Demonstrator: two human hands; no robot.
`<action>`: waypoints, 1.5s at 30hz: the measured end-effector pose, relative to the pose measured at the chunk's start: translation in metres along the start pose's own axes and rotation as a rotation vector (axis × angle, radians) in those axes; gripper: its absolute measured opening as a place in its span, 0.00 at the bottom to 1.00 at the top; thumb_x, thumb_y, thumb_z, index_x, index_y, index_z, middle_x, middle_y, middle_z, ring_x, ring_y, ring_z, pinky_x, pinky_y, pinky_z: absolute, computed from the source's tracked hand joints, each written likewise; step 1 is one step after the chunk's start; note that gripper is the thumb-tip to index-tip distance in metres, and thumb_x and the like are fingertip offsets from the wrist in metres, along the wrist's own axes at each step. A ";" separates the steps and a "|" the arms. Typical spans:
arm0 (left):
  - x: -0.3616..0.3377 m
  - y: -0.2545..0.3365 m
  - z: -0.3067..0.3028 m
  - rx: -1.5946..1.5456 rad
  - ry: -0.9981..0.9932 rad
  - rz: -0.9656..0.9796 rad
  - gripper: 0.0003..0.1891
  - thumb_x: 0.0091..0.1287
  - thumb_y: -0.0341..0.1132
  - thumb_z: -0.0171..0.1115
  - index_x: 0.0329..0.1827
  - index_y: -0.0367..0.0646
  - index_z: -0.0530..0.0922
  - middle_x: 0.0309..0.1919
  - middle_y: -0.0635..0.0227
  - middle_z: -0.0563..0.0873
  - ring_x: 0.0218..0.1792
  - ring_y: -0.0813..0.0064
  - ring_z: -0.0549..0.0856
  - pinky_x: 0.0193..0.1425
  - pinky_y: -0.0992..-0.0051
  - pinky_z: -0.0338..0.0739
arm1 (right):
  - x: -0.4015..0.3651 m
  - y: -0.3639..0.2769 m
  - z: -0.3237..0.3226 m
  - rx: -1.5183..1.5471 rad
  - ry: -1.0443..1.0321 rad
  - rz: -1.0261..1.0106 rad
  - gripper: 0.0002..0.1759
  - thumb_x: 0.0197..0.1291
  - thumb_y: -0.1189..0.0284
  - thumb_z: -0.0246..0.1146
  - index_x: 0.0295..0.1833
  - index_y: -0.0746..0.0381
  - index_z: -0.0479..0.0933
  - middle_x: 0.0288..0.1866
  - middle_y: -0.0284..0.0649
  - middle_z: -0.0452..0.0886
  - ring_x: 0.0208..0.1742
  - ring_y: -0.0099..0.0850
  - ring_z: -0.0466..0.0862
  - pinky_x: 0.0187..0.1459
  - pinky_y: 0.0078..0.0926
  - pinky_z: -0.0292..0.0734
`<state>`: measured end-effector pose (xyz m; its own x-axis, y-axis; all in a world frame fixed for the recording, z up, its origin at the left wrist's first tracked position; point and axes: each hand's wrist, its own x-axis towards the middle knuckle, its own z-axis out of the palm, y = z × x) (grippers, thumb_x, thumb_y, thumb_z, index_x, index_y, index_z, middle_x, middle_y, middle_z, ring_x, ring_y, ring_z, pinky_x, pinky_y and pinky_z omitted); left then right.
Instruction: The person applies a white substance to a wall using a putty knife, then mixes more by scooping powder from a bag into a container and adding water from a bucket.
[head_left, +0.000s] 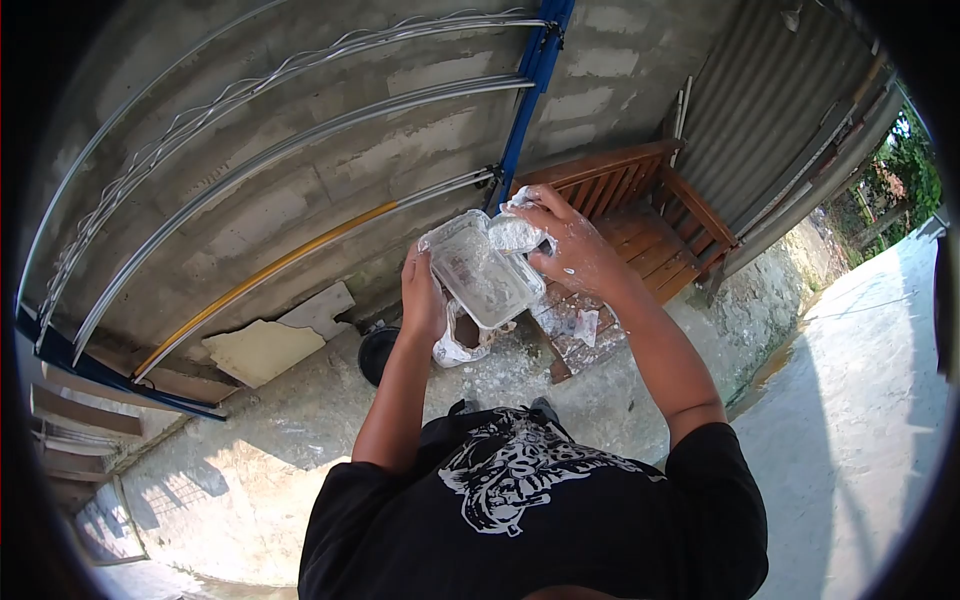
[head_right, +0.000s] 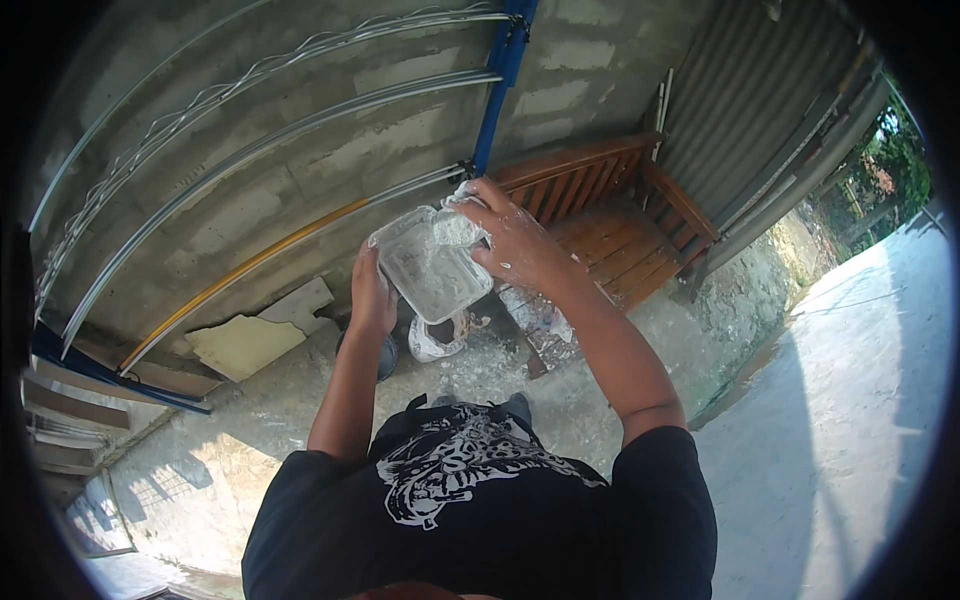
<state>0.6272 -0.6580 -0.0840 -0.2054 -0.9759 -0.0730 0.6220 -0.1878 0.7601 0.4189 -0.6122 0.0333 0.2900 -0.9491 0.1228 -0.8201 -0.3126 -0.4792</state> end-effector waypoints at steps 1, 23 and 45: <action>0.000 0.001 0.001 0.000 -0.004 0.000 0.19 0.82 0.40 0.40 0.66 0.40 0.69 0.60 0.59 0.79 0.60 0.66 0.80 0.66 0.64 0.75 | -0.001 0.000 0.002 -0.012 0.089 -0.009 0.35 0.51 0.78 0.66 0.69 0.54 0.73 0.76 0.43 0.60 0.75 0.44 0.66 0.73 0.39 0.66; 0.005 0.000 0.002 -0.011 -0.034 -0.060 0.20 0.82 0.39 0.37 0.68 0.39 0.67 0.62 0.57 0.78 0.62 0.64 0.79 0.67 0.63 0.74 | -0.007 -0.002 -0.002 0.080 -0.030 0.002 0.37 0.47 0.79 0.65 0.68 0.53 0.75 0.73 0.42 0.63 0.74 0.42 0.67 0.73 0.37 0.64; 0.007 0.002 0.007 -0.047 -0.024 -0.073 0.19 0.81 0.39 0.37 0.68 0.41 0.67 0.62 0.58 0.78 0.61 0.64 0.80 0.66 0.62 0.76 | 0.017 0.013 0.003 0.069 -0.009 -0.013 0.38 0.44 0.79 0.67 0.67 0.52 0.74 0.68 0.39 0.65 0.68 0.43 0.72 0.69 0.37 0.69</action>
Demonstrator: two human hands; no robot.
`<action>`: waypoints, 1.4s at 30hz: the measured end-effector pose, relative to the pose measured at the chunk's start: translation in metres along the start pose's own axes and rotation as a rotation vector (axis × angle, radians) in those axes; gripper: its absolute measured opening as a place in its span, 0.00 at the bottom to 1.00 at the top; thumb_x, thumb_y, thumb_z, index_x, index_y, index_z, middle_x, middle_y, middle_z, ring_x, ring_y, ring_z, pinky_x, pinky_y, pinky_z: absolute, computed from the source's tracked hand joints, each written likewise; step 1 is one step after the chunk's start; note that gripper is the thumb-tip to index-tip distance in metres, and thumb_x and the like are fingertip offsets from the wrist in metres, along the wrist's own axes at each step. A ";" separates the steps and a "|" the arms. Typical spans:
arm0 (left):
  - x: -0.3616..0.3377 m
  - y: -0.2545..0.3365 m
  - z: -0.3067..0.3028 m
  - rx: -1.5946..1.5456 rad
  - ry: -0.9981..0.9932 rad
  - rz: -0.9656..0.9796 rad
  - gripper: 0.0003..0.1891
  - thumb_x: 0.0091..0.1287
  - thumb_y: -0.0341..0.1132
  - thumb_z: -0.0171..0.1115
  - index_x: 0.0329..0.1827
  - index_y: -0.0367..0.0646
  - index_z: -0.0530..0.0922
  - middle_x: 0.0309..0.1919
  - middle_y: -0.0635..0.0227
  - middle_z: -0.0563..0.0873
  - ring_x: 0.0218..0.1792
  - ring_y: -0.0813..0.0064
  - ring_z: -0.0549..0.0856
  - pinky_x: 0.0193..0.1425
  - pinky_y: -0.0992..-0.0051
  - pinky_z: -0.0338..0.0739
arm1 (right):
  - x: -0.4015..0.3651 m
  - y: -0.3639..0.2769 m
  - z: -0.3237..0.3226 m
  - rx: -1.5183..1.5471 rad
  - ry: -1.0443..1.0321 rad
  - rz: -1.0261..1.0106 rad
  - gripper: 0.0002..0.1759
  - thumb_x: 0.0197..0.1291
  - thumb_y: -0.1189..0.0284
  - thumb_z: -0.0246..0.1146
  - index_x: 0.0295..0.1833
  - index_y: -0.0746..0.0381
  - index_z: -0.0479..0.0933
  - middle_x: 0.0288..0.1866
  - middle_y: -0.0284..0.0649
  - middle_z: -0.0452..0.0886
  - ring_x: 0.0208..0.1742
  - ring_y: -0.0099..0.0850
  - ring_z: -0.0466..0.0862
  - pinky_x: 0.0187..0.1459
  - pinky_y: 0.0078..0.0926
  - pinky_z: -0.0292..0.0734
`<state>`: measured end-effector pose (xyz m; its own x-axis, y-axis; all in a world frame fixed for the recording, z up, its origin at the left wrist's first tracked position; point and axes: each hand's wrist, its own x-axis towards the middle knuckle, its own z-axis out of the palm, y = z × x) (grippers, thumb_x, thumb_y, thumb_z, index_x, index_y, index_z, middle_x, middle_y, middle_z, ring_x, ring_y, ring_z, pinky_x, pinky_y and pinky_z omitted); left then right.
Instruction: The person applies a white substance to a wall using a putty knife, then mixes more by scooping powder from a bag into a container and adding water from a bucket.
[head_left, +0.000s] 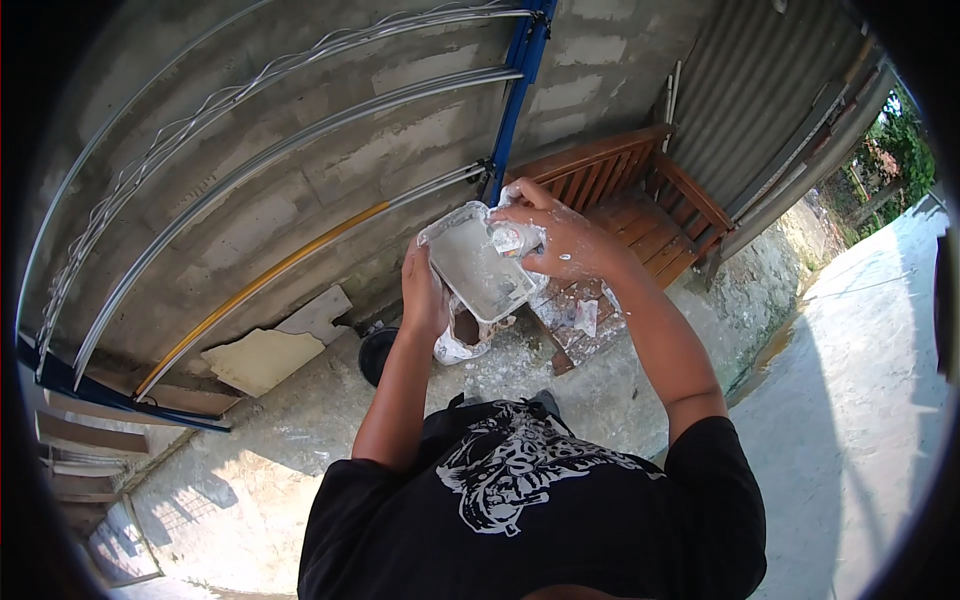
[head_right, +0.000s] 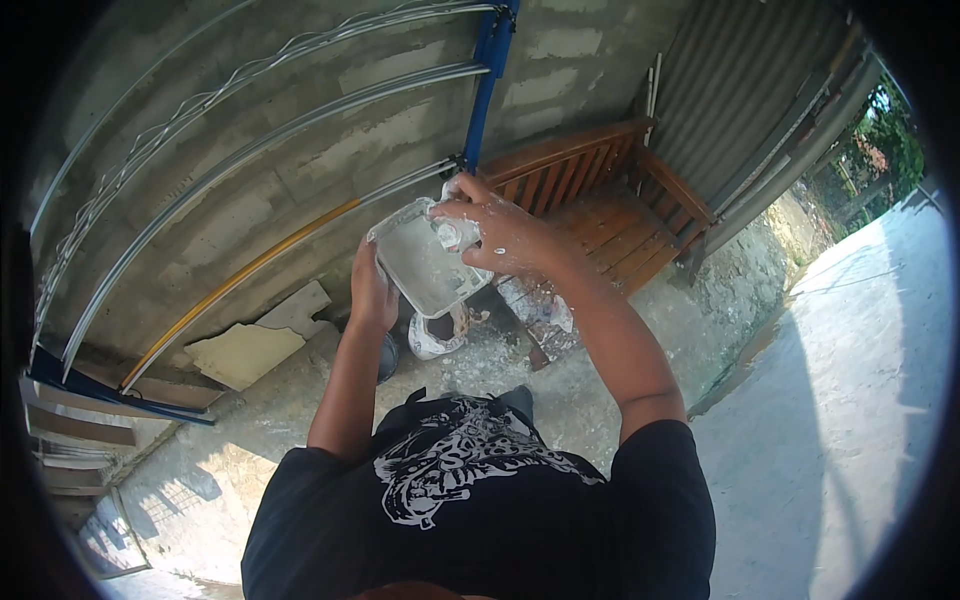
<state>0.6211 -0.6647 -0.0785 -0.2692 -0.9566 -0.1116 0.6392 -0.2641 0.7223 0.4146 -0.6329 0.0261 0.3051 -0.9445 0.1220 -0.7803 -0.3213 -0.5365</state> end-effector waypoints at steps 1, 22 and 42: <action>0.000 0.000 0.001 0.011 0.000 -0.008 0.19 0.81 0.39 0.37 0.68 0.41 0.67 0.62 0.57 0.78 0.61 0.64 0.80 0.66 0.62 0.76 | 0.001 0.002 0.003 0.012 -0.067 -0.025 0.38 0.44 0.79 0.67 0.67 0.52 0.75 0.68 0.40 0.65 0.68 0.42 0.72 0.69 0.37 0.68; 0.009 0.005 -0.019 0.053 -0.018 0.034 0.19 0.81 0.39 0.39 0.68 0.40 0.68 0.62 0.59 0.78 0.62 0.66 0.78 0.67 0.64 0.73 | -0.016 -0.008 -0.015 0.015 -0.202 -0.016 0.39 0.38 0.73 0.70 0.64 0.57 0.74 0.63 0.40 0.76 0.66 0.42 0.74 0.70 0.37 0.67; -0.008 0.005 -0.001 0.072 0.012 -0.006 0.19 0.82 0.40 0.38 0.67 0.42 0.68 0.61 0.59 0.79 0.61 0.65 0.80 0.64 0.63 0.77 | 0.015 -0.009 0.012 0.070 -0.093 0.043 0.40 0.48 0.72 0.70 0.71 0.48 0.71 0.74 0.42 0.67 0.73 0.43 0.68 0.74 0.37 0.64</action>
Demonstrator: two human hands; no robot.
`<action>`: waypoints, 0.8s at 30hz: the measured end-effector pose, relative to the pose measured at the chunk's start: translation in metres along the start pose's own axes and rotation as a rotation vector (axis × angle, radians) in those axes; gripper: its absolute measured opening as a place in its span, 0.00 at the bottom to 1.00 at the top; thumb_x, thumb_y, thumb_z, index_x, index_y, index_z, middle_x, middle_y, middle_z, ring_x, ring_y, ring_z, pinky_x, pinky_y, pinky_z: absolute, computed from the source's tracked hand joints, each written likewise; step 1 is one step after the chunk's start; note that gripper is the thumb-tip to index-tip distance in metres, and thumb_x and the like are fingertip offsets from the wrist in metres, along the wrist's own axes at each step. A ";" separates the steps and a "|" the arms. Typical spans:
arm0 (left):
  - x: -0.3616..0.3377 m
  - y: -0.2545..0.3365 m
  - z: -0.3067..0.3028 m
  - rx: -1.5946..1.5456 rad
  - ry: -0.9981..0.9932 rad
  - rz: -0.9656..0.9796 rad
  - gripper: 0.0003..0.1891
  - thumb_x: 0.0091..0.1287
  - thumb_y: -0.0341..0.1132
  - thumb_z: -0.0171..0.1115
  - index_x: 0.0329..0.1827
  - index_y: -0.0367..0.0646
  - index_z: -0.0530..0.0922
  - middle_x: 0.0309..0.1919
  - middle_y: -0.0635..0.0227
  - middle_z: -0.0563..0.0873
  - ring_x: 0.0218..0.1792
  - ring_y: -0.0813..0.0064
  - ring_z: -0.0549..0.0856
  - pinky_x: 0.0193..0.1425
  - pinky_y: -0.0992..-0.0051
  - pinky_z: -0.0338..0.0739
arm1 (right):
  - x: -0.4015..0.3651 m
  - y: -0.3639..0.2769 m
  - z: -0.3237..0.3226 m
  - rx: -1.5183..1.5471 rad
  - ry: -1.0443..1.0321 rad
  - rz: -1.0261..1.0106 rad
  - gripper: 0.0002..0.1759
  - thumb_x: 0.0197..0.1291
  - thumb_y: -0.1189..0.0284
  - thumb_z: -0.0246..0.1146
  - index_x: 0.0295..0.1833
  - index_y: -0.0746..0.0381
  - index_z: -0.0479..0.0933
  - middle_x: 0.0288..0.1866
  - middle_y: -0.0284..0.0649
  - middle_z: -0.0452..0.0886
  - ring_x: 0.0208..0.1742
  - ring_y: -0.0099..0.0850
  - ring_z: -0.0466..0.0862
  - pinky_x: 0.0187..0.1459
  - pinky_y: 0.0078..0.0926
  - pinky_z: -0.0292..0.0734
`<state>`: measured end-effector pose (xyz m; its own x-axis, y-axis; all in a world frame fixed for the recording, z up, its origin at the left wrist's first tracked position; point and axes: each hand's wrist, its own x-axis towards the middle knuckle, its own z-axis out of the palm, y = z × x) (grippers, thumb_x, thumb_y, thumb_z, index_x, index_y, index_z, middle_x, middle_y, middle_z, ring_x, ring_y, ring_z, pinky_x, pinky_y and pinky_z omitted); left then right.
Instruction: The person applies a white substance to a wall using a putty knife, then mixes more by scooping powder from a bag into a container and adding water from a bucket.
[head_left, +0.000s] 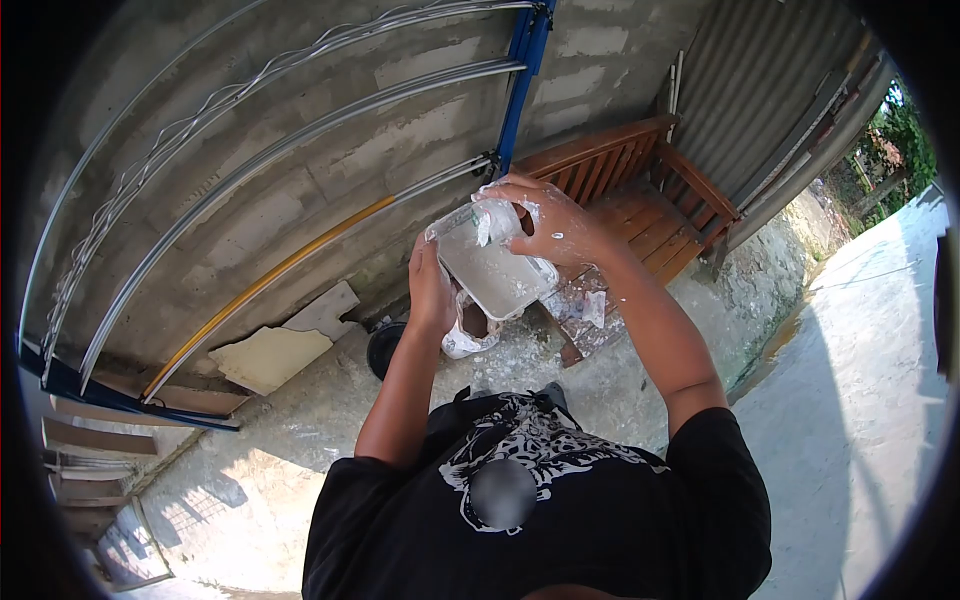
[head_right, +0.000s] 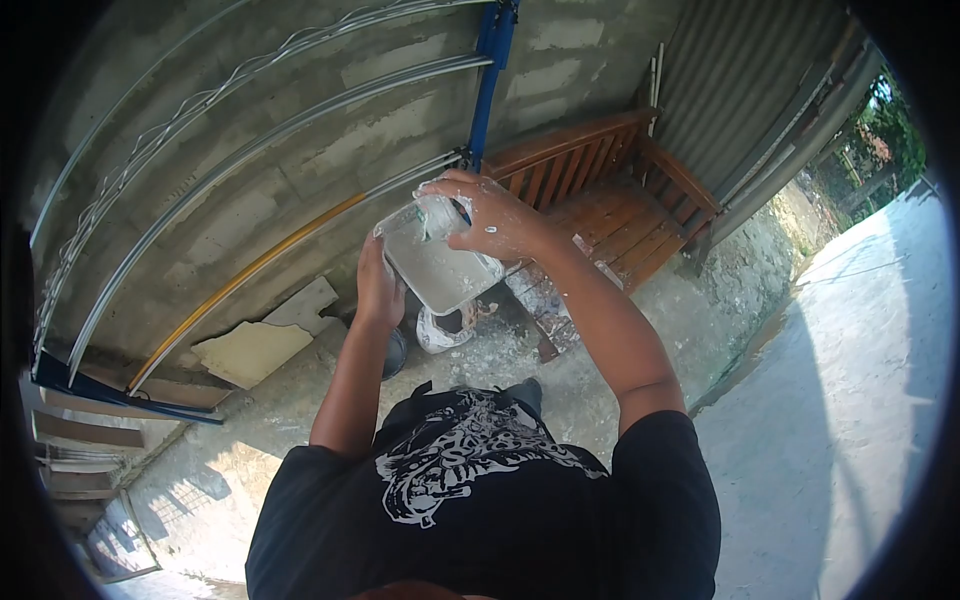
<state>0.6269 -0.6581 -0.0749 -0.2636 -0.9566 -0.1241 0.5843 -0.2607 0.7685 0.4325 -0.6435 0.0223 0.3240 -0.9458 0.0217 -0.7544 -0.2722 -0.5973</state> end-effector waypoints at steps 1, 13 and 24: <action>0.002 -0.001 -0.001 0.000 0.001 -0.001 0.19 0.82 0.40 0.38 0.67 0.42 0.68 0.61 0.59 0.79 0.61 0.65 0.80 0.64 0.63 0.77 | 0.000 -0.001 0.000 -0.020 -0.036 -0.026 0.41 0.48 0.72 0.71 0.71 0.47 0.71 0.74 0.42 0.67 0.73 0.43 0.68 0.74 0.37 0.64; 0.011 0.001 -0.015 -0.081 0.049 0.022 0.19 0.82 0.40 0.38 0.67 0.40 0.68 0.63 0.58 0.77 0.64 0.65 0.78 0.70 0.63 0.71 | -0.014 0.008 -0.020 0.084 -0.073 0.065 0.38 0.42 0.76 0.73 0.65 0.57 0.71 0.57 0.38 0.79 0.54 0.35 0.79 0.62 0.34 0.72; 0.009 -0.003 -0.004 -0.064 0.002 -0.017 0.19 0.82 0.40 0.38 0.67 0.40 0.67 0.61 0.56 0.78 0.61 0.64 0.80 0.67 0.62 0.74 | 0.004 0.008 0.004 -0.033 0.177 -0.056 0.37 0.51 0.70 0.74 0.69 0.49 0.71 0.68 0.37 0.74 0.65 0.41 0.74 0.68 0.36 0.71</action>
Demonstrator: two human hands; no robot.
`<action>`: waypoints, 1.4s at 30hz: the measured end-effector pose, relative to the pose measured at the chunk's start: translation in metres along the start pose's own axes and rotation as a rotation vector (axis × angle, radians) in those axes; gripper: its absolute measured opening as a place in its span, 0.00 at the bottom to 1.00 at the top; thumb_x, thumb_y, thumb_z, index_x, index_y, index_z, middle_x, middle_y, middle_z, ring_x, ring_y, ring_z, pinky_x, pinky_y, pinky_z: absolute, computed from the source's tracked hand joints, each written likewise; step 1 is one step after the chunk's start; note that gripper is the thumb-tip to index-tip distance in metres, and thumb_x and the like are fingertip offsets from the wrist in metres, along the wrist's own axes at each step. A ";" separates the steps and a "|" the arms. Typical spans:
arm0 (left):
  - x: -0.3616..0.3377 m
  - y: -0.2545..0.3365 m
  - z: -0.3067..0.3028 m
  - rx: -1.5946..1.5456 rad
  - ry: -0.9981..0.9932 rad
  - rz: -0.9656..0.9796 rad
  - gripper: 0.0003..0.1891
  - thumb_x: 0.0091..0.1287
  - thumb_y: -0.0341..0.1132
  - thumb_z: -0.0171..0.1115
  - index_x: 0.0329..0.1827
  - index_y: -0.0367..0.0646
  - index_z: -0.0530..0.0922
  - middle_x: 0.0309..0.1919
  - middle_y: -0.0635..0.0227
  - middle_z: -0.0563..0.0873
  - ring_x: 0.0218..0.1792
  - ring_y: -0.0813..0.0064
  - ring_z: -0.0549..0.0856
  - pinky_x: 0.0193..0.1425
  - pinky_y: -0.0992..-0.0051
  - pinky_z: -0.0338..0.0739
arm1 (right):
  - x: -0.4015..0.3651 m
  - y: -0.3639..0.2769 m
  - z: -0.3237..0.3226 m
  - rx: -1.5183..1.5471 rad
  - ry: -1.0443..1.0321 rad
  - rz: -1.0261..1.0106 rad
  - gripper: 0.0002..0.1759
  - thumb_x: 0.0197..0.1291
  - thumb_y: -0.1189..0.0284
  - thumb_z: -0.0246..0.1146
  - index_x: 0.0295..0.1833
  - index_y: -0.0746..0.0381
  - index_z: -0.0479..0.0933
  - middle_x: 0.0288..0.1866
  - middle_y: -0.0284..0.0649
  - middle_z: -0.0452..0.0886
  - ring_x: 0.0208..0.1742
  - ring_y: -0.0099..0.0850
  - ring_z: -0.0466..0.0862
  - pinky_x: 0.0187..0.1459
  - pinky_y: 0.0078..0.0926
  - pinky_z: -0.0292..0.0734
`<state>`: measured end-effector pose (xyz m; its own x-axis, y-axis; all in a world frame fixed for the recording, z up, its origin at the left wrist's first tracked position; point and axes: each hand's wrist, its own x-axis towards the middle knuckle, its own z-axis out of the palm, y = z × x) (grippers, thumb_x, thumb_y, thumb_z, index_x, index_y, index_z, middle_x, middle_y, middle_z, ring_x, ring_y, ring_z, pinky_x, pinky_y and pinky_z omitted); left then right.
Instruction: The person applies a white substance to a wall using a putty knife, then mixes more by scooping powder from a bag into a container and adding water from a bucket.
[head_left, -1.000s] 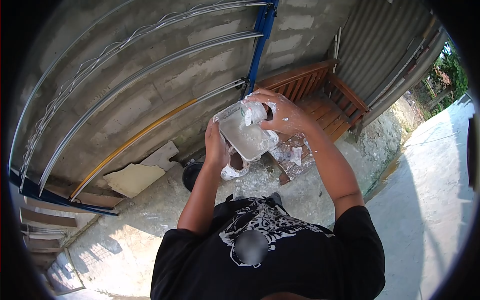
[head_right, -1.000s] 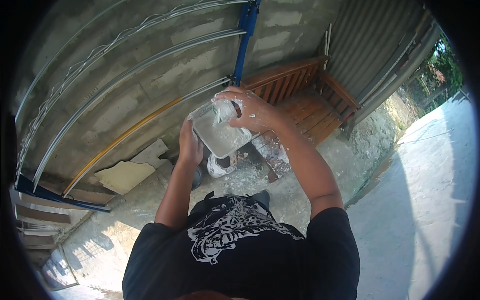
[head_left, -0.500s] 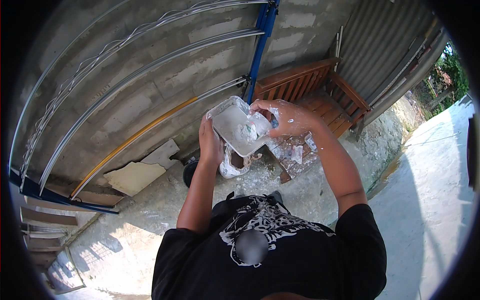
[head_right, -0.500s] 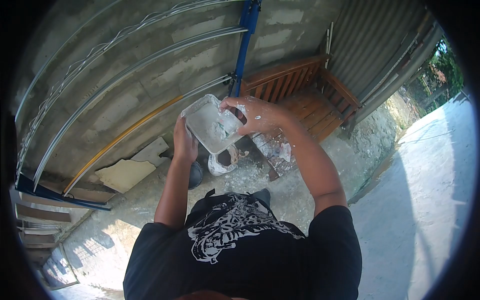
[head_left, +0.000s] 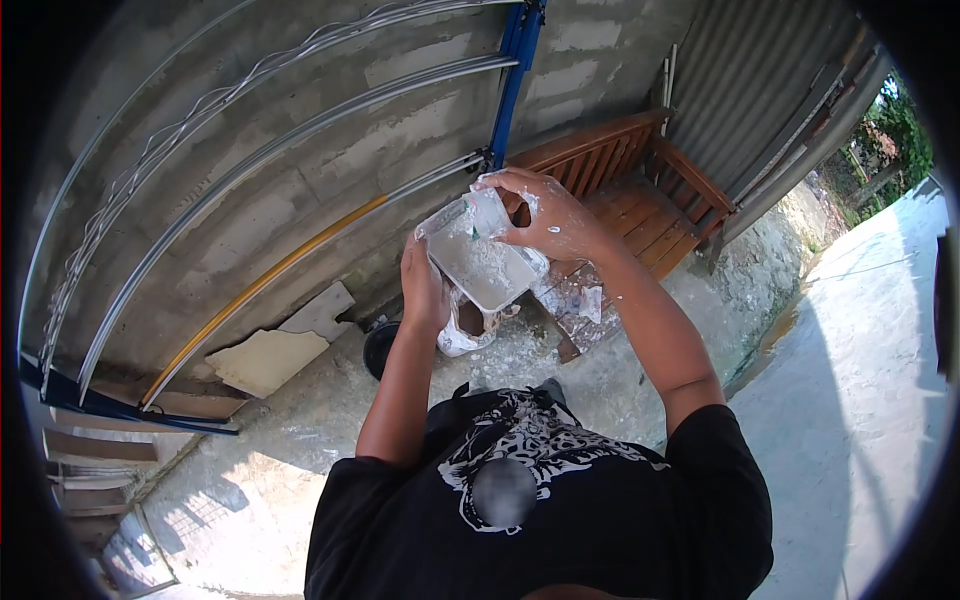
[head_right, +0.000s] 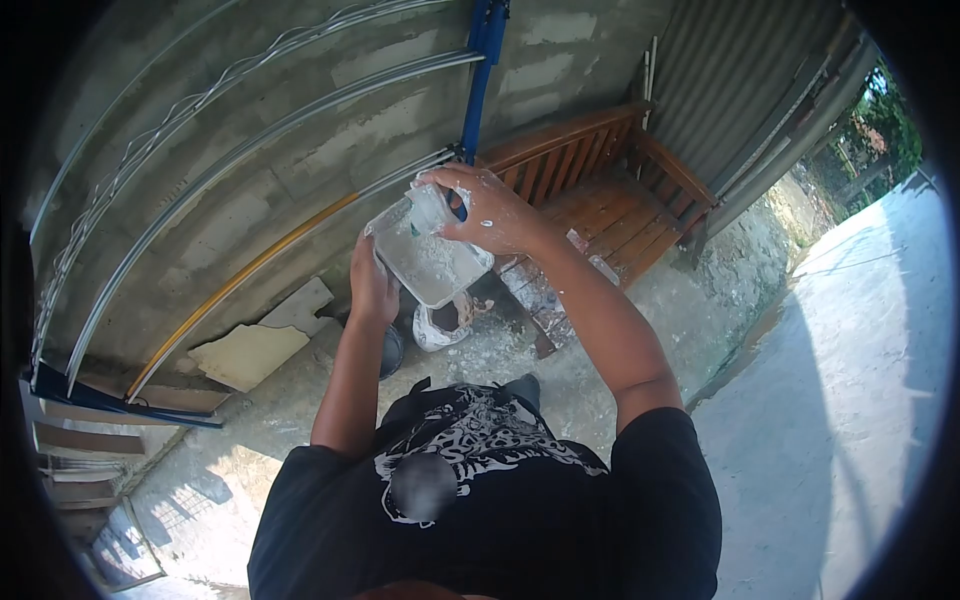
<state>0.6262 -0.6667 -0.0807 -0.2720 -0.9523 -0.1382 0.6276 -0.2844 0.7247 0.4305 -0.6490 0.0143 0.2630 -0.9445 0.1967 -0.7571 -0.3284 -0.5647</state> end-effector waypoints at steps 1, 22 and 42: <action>0.000 -0.002 0.000 0.001 0.005 0.001 0.19 0.82 0.40 0.38 0.67 0.40 0.67 0.61 0.56 0.78 0.61 0.64 0.80 0.67 0.62 0.74 | 0.001 0.002 0.002 0.004 -0.003 -0.002 0.37 0.51 0.70 0.74 0.69 0.49 0.71 0.68 0.37 0.74 0.65 0.41 0.74 0.68 0.36 0.71; 0.021 -0.013 -0.001 -0.009 0.023 0.005 0.19 0.82 0.42 0.37 0.66 0.42 0.69 0.61 0.59 0.78 0.61 0.65 0.80 0.66 0.62 0.75 | -0.011 0.026 -0.015 0.050 -0.064 0.047 0.41 0.44 0.76 0.74 0.69 0.50 0.74 0.65 0.40 0.75 0.61 0.35 0.76 0.66 0.31 0.70; 0.029 -0.055 -0.044 -0.127 0.153 0.060 0.19 0.81 0.42 0.38 0.66 0.43 0.68 0.62 0.61 0.77 0.64 0.65 0.78 0.69 0.62 0.72 | -0.001 0.059 0.019 0.513 0.113 0.151 0.35 0.53 0.72 0.75 0.68 0.60 0.72 0.48 0.38 0.84 0.44 0.24 0.81 0.51 0.25 0.77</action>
<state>0.6158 -0.6830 -0.1546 -0.1233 -0.9709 -0.2053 0.7291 -0.2290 0.6449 0.3967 -0.6676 -0.0341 0.0861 -0.9846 0.1520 -0.3849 -0.1736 -0.9065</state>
